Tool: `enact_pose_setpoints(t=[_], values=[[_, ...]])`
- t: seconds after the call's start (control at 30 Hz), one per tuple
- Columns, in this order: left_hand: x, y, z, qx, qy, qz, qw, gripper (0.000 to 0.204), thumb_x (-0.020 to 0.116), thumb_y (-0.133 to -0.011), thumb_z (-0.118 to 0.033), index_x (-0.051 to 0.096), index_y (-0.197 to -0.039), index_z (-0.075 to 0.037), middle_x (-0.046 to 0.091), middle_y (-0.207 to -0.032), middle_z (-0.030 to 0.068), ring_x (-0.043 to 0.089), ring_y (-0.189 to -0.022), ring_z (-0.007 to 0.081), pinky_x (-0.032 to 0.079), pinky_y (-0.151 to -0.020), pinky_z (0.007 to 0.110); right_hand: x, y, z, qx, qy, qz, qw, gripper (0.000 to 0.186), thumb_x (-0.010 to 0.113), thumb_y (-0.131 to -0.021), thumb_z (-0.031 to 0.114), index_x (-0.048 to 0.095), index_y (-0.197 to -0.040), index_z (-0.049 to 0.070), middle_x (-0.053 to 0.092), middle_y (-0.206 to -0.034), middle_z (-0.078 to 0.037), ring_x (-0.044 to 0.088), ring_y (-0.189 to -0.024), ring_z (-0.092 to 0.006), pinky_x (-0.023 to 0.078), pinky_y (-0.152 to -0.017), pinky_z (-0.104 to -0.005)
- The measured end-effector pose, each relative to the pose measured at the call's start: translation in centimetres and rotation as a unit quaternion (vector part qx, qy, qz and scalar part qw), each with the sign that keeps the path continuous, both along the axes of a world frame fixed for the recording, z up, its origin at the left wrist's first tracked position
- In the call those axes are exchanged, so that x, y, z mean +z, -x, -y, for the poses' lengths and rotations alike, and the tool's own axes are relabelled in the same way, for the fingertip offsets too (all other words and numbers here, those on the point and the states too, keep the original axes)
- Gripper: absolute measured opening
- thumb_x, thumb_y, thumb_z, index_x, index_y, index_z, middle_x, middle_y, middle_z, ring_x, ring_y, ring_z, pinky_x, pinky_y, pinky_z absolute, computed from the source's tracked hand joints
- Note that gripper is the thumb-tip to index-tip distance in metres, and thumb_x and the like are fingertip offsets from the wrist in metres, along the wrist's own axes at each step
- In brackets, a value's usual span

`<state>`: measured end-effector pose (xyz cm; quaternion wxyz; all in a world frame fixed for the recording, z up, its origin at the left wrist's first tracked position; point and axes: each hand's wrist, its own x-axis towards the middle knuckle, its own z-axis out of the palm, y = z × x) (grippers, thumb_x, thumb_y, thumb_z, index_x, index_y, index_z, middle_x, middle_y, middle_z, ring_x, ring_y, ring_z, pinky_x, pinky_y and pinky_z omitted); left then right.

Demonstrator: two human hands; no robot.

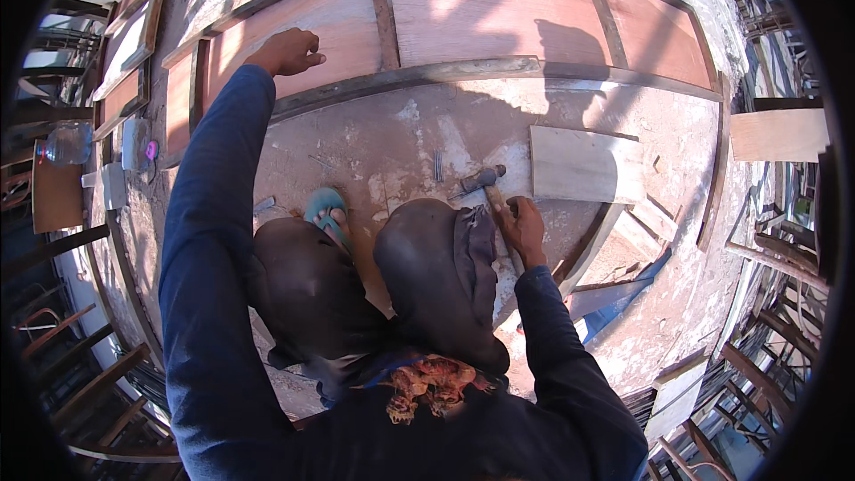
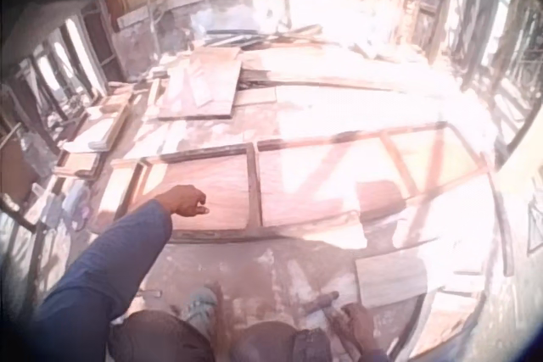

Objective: The person builds a wooden frame by placing wooden strips onto a plywood sheet and hammering nails through the strips to secure them.

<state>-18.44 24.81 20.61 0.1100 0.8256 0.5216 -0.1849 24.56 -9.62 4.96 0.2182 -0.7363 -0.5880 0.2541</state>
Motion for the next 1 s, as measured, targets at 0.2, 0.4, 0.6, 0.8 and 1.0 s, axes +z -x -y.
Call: enact_pose_setpoints(t=[0.2, 0.4, 0.6, 0.8, 1.0], values=[[-5.7, 0.4, -6.9, 0.009, 0.022, -0.043, 0.999, 0.034, 0.059, -0.092, -0.039, 0.067, -0.102, -0.007, 0.067, -0.102, 0.0155, 0.061, -0.103, 0.0342, 0.048, -0.087, 0.045, 7.4, -2.0, -19.1, 0.146, -0.084, 0.135, 0.976, 0.035, 0.070, -0.085, 0.035, 0.061, -0.101, 0.005, 0.060, -0.095, -0.015, 0.059, -0.092, -0.0357, 0.049, -0.075, -0.0457], [-12.1, -0.6, -16.5, 0.003, -0.154, 0.087, 0.984, 0.042, 0.057, -0.092, -0.036, 0.057, -0.122, -0.006, 0.054, -0.129, 0.0164, 0.054, -0.116, 0.0353, 0.047, -0.092, 0.048, 8.4, 1.7, -30.4, 0.227, -0.073, 0.221, 0.946, 0.047, 0.067, -0.086, 0.040, 0.057, -0.116, 0.006, 0.057, -0.114, -0.016, 0.052, -0.112, -0.0352, 0.044, -0.090, -0.0467], [-16.7, -3.2, -25.6, 0.085, -0.250, 0.166, 0.950, 0.056, 0.053, -0.094, -0.043, 0.046, -0.132, -0.002, 0.050, -0.134, 0.0214, 0.050, -0.122, 0.0374, 0.040, -0.100, 0.050, 2.2, 2.7, -30.4, 0.223, -0.001, 0.283, 0.933, 0.057, 0.061, -0.089, 0.045, 0.052, -0.125, 0.001, 0.051, -0.133, -0.019, 0.041, -0.128, -0.0353, 0.029, -0.108, -0.0493], [-21.7, -5.3, -28.7, 0.143, -0.267, 0.159, 0.940, 0.056, 0.046, -0.093, -0.055, 0.062, -0.101, -0.001, 0.062, -0.104, 0.0182, 0.056, -0.102, 0.0339, 0.037, -0.092, 0.049, 2.4, 4.9, -31.0, 0.191, 0.010, 0.244, 0.951, 0.051, 0.063, -0.085, 0.038, 0.053, -0.117, -0.001, 0.052, -0.128, -0.019, 0.041, -0.125, -0.0365, 0.027, -0.108, -0.0503], [-22.2, -6.1, -29.7, 0.173, -0.317, 0.208, 0.909, 0.053, 0.050, -0.090, -0.054, 0.061, -0.095, -0.002, 0.063, -0.098, 0.0158, 0.057, -0.095, 0.0311, 0.036, -0.086, 0.049, 1.7, 4.8, -31.2, 0.187, -0.016, 0.223, 0.957, 0.047, 0.064, -0.082, 0.038, 0.056, -0.108, 0.000, 0.052, -0.124, -0.018, 0.042, -0.123, -0.0366, 0.027, -0.106, -0.0522]])
